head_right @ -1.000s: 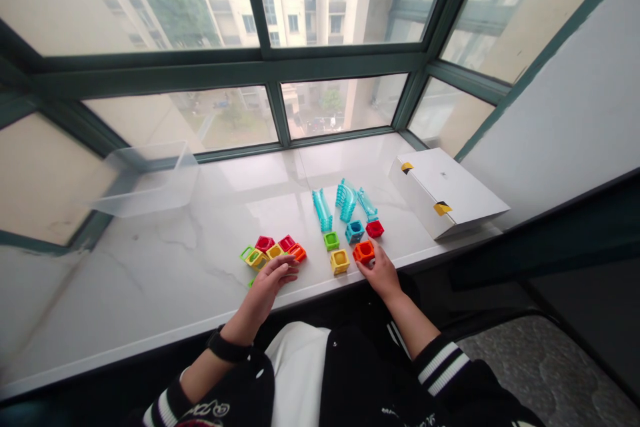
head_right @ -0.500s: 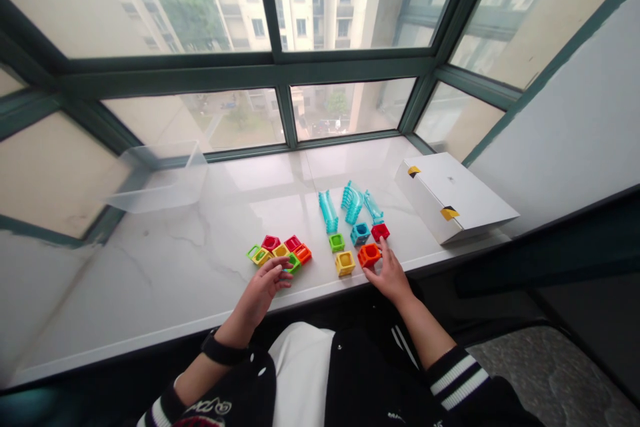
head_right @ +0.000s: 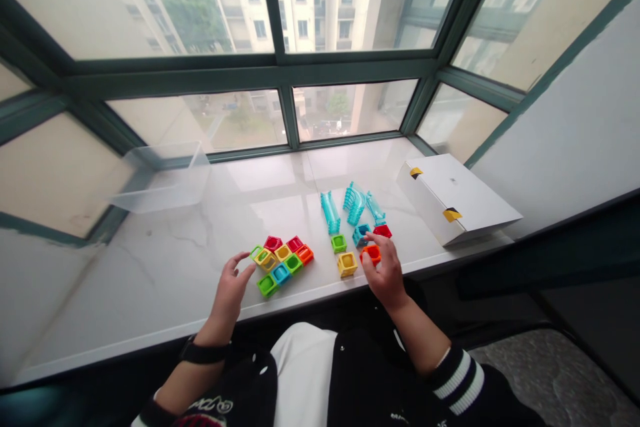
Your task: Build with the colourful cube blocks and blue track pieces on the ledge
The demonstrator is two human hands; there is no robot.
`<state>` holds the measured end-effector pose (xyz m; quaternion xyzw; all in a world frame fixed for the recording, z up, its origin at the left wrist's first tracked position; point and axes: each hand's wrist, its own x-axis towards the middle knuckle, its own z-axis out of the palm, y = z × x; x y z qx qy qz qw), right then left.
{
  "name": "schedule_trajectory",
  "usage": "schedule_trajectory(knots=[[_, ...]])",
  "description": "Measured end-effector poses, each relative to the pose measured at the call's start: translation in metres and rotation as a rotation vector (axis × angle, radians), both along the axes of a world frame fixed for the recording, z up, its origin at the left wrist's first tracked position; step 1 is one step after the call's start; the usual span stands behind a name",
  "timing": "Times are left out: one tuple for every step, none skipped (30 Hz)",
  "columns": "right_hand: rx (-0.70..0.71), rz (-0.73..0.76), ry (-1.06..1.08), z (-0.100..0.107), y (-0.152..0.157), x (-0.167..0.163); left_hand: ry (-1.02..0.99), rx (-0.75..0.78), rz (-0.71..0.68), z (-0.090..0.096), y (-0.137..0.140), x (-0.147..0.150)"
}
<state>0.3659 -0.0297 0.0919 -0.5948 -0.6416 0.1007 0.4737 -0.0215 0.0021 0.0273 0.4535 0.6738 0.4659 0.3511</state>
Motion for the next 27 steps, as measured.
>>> schedule_trajectory(knots=[[-0.025, 0.044, 0.03, 0.002, 0.005, -0.014, 0.011, -0.016, -0.033, -0.004, -0.001, -0.001], [-0.051, 0.108, 0.051, 0.003, 0.01, -0.028, 0.031, -0.03, -0.067, -0.008, -0.002, -0.001], [-0.084, 0.195, 0.057, 0.004, 0.016, -0.043, 0.065, -0.033, -0.099, -0.011, -0.002, -0.001], [-0.124, 0.298, 0.044, 0.004, 0.021, -0.059, 0.111, -0.024, -0.129, -0.014, -0.003, 0.0], [-0.165, 0.401, 0.021, 0.004, 0.026, -0.075, 0.163, -0.004, -0.155, -0.017, -0.004, 0.001], [-0.21, 0.496, -0.011, 0.003, 0.031, -0.09, 0.216, 0.023, -0.181, -0.019, -0.006, 0.002], [-0.255, 0.573, -0.053, 0.001, 0.036, -0.105, 0.267, 0.052, -0.208, -0.022, -0.007, 0.003], [-0.297, 0.626, -0.098, -0.002, 0.04, -0.12, 0.314, 0.078, -0.234, -0.024, -0.009, 0.005], [-0.325, 0.661, -0.139, -0.006, 0.044, -0.133, 0.355, 0.097, -0.26, -0.026, -0.011, 0.006], [-0.342, 0.683, -0.173, -0.011, 0.047, -0.146, 0.387, 0.11, -0.283, -0.029, -0.012, 0.007], [-0.357, 0.7, -0.203, -0.016, 0.05, -0.157, 0.412, 0.12, -0.301, -0.031, -0.013, 0.008], [-0.371, 0.704, -0.23, -0.021, 0.053, -0.167, 0.431, 0.129, -0.313, -0.033, -0.014, 0.009], [-0.386, 0.704, -0.256, -0.027, 0.056, -0.175, 0.446, 0.142, -0.322, -0.035, -0.015, 0.009], [-0.398, 0.702, -0.28, -0.032, 0.059, -0.183, 0.458, 0.156, -0.329, -0.037, -0.015, 0.009], [-0.406, 0.698, -0.301, -0.036, 0.061, -0.189, 0.468, 0.169, -0.337, -0.038, -0.014, 0.009], [-0.411, 0.695, -0.32, -0.04, 0.064, -0.194, 0.473, 0.177, -0.34, -0.039, -0.014, 0.008], [-0.413, 0.692, -0.339, -0.043, 0.066, -0.198, 0.474, 0.181, -0.341, -0.039, -0.013, 0.007], [-0.415, 0.688, -0.357, -0.046, 0.067, -0.201, 0.469, 0.182, -0.34, -0.04, -0.013, 0.007], [-0.417, 0.684, -0.373, -0.047, 0.069, -0.204, 0.46, 0.181, -0.337, -0.04, -0.012, 0.007], [-0.418, 0.679, -0.386, -0.048, 0.07, -0.206, 0.449, 0.18, -0.332, -0.039, -0.012, 0.007], [-0.418, 0.674, -0.393, -0.049, 0.071, -0.207, 0.435, 0.178, -0.329, -0.039, -0.012, 0.007], [-0.417, 0.67, -0.395, -0.049, 0.071, -0.208, 0.42, 0.173, -0.33, -0.038, -0.012, 0.007], [-0.416, 0.666, -0.391, -0.049, 0.072, -0.208, 0.406, 0.164, -0.333, -0.037, -0.012, 0.007], [-0.417, 0.661, -0.383, -0.049, 0.072, -0.207, 0.394, 0.149, -0.337, -0.036, -0.012, 0.007], [-0.42, 0.659, -0.375, -0.05, 0.072, -0.207, 0.383, 0.132, -0.342, -0.035, -0.013, 0.007], [-0.425, 0.657, -0.366, -0.05, 0.073, -0.206, 0.376, 0.116, -0.347, -0.034, -0.013, 0.007], [-0.429, 0.656, -0.354, -0.05, 0.073, -0.205, 0.371, 0.102, -0.349, -0.033, -0.013, 0.008]])
